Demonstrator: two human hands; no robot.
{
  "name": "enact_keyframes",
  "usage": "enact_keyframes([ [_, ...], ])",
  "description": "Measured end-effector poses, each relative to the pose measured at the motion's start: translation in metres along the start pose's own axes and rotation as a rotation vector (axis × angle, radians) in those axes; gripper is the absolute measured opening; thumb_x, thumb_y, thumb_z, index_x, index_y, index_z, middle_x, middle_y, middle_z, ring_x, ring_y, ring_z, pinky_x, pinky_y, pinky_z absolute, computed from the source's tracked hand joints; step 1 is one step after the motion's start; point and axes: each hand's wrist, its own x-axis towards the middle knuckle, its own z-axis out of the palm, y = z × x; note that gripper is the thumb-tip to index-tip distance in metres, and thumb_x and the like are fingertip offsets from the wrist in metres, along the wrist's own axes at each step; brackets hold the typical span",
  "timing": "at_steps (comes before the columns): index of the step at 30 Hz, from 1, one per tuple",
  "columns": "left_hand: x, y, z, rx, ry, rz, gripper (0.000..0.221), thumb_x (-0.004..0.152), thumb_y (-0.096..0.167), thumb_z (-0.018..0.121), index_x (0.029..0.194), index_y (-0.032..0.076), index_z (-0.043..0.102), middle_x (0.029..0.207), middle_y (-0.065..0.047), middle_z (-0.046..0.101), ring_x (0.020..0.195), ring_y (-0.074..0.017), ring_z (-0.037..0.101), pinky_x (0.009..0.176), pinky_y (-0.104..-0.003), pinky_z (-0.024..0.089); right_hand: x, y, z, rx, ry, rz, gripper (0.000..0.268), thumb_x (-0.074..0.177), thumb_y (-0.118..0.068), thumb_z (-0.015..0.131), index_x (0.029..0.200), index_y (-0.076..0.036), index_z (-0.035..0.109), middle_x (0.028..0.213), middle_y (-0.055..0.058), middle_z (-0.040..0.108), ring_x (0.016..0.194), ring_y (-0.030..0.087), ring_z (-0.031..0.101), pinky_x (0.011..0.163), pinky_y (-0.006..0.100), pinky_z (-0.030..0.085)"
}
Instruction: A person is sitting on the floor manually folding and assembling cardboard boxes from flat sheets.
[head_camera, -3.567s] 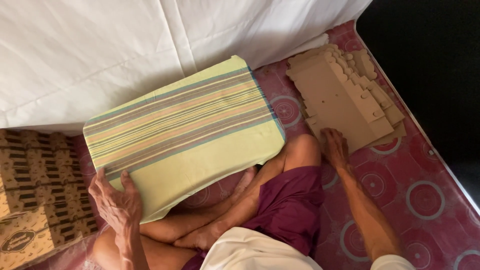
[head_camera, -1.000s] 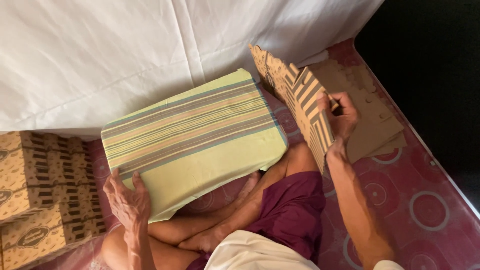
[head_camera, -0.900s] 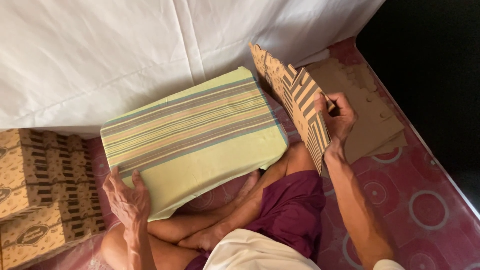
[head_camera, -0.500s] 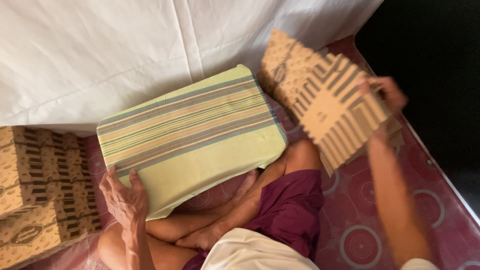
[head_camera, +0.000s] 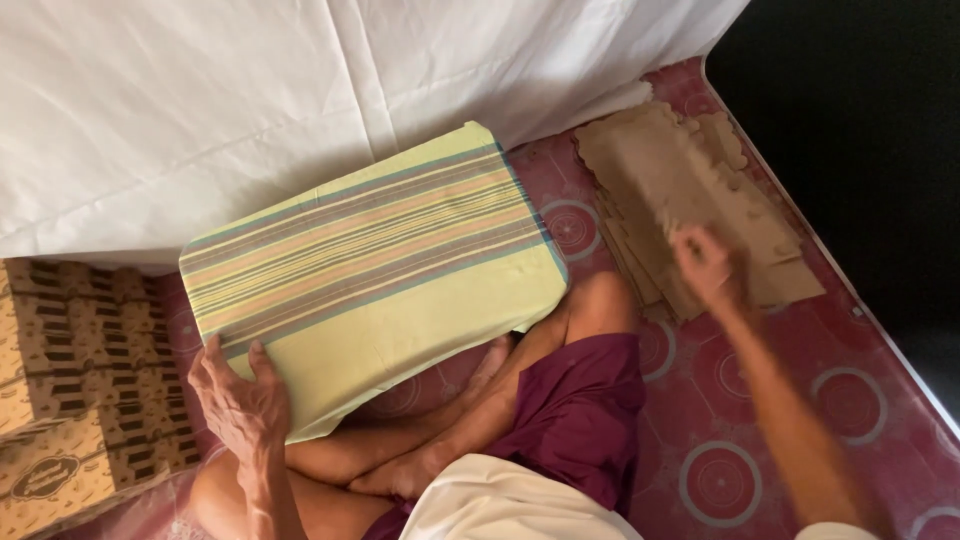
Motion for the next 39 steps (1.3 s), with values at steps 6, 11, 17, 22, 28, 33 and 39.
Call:
enact_keyframes([
  [6,0.001,0.006,-0.004,0.007,-0.011,0.011,0.045,0.102,0.01,0.069,0.139,-0.005,0.05,0.123,-0.032,0.056,0.102,-0.0454,0.062,0.079,-0.051,0.055,-0.104,-0.002,0.055,0.253,-0.456,0.459,0.041,0.09,-0.024,0.069,0.123,-0.001,0.067,0.122,0.014,0.068,0.105,0.035,0.067,0.09,0.043,0.052],
  [11,0.001,0.003,-0.002,0.008,-0.033,-0.011,0.046,0.102,0.01,0.068,0.141,-0.006,0.05,0.123,-0.031,0.055,0.104,-0.0451,0.062,0.081,-0.051,0.054,-0.097,-0.002,0.072,0.137,-0.226,0.309,0.046,0.081,-0.013,0.079,0.121,0.005,0.066,0.122,0.021,0.064,0.113,0.042,0.059,0.094,0.049,0.049],
  [17,0.001,0.004,-0.004,0.002,-0.011,0.022,0.046,0.102,0.008,0.069,0.141,-0.005,0.049,0.122,-0.031,0.056,0.1,-0.0448,0.063,0.077,-0.05,0.056,-0.092,0.002,0.091,0.175,-0.304,0.484,0.053,0.079,-0.024,0.079,0.123,0.003,0.066,0.132,0.021,0.061,0.121,0.04,0.057,0.101,0.046,0.046],
  [22,0.001,0.003,-0.002,-0.01,-0.004,0.012,0.045,0.102,0.009,0.069,0.14,-0.005,0.05,0.122,-0.031,0.056,0.103,-0.045,0.062,0.081,-0.051,0.053,-0.093,0.004,0.092,0.149,-0.274,0.453,0.054,0.077,-0.024,0.081,0.121,0.003,0.066,0.13,0.021,0.061,0.117,0.039,0.059,0.097,0.046,0.048],
  [28,0.001,0.0,0.0,-0.008,-0.028,-0.021,0.046,0.104,0.013,0.068,0.142,-0.004,0.049,0.124,-0.031,0.054,0.105,-0.0453,0.061,0.082,-0.052,0.053,-0.094,0.016,0.092,0.211,-0.401,0.531,0.053,0.081,-0.028,0.078,0.125,-0.001,0.066,0.136,0.016,0.058,0.124,0.036,0.055,0.103,0.044,0.044],
  [33,0.0,0.0,0.0,0.009,0.011,0.035,0.046,0.102,0.009,0.071,0.14,-0.007,0.051,0.122,-0.03,0.055,0.102,-0.0435,0.062,0.081,-0.05,0.055,-0.094,0.022,0.089,0.314,-0.389,0.559,0.042,0.083,-0.021,0.078,0.118,0.0,0.071,0.138,0.018,0.059,0.123,0.035,0.058,0.102,0.041,0.047],
  [39,0.0,0.0,0.001,0.011,-0.014,0.0,0.046,0.104,0.012,0.069,0.141,-0.005,0.05,0.123,-0.029,0.054,0.104,-0.0439,0.062,0.082,-0.05,0.054,-0.091,0.023,0.083,0.386,-0.434,0.67,0.04,0.086,-0.028,0.079,0.115,-0.001,0.072,0.142,0.012,0.059,0.127,0.028,0.056,0.103,0.037,0.045],
])
